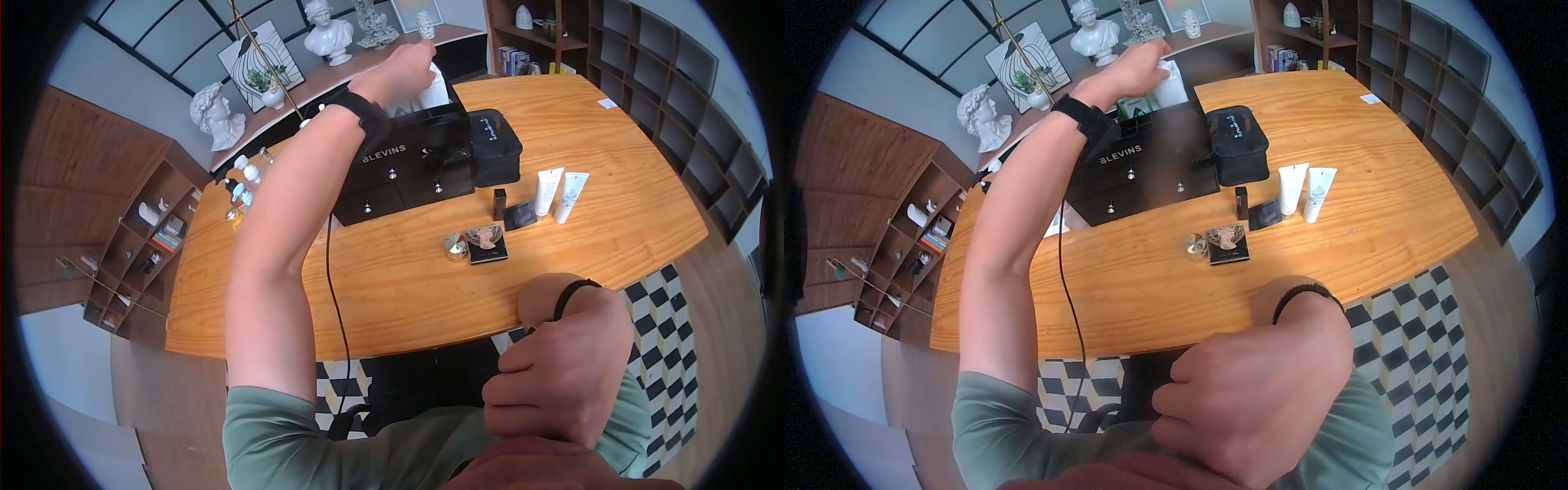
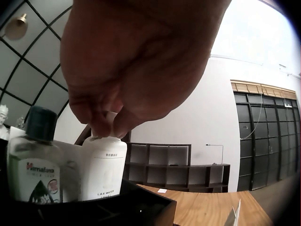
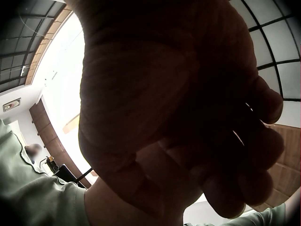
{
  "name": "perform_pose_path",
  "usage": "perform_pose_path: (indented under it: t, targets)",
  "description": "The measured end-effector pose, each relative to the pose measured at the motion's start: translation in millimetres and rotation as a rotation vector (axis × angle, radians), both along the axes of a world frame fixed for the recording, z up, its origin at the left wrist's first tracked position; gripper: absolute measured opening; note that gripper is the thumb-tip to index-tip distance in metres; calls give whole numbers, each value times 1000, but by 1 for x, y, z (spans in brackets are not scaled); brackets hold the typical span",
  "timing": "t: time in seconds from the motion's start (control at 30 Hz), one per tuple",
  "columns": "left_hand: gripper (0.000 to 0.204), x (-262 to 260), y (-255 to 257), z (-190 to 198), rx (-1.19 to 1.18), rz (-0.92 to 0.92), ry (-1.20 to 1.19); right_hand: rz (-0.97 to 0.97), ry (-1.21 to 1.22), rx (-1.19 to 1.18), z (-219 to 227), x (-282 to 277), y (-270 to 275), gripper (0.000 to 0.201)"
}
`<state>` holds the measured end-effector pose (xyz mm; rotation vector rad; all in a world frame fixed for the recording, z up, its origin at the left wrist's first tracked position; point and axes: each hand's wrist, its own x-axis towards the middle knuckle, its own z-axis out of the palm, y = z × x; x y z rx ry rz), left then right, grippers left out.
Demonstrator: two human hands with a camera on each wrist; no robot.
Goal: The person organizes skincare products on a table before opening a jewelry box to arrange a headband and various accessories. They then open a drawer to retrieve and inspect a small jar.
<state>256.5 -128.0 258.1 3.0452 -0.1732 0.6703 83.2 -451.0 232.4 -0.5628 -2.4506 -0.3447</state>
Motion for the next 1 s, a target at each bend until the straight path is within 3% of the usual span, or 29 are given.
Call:
perform_pose_path:
  t: [0.13, 0.23, 0.47, 0.77, 1.0]
  targets:
    - [38, 1, -2, 2, 12, 63, 92, 1, -14, 3, 0, 2, -2, 28]
    - [37, 5, 2, -1, 23, 62, 77, 0, 77, -13, -8, -1, -5, 27]
    - [35, 13, 5, -5, 29, 51, 89, -1, 6, -1, 0, 1, -2, 28]
    - [36, 9, 2, -8, 9, 67, 38, 2, 85, -16, -9, -5, -3, 30]
    - [49, -11, 15, 2, 11, -11, -183, 3, 101, -20, -13, -6, 0, 30]
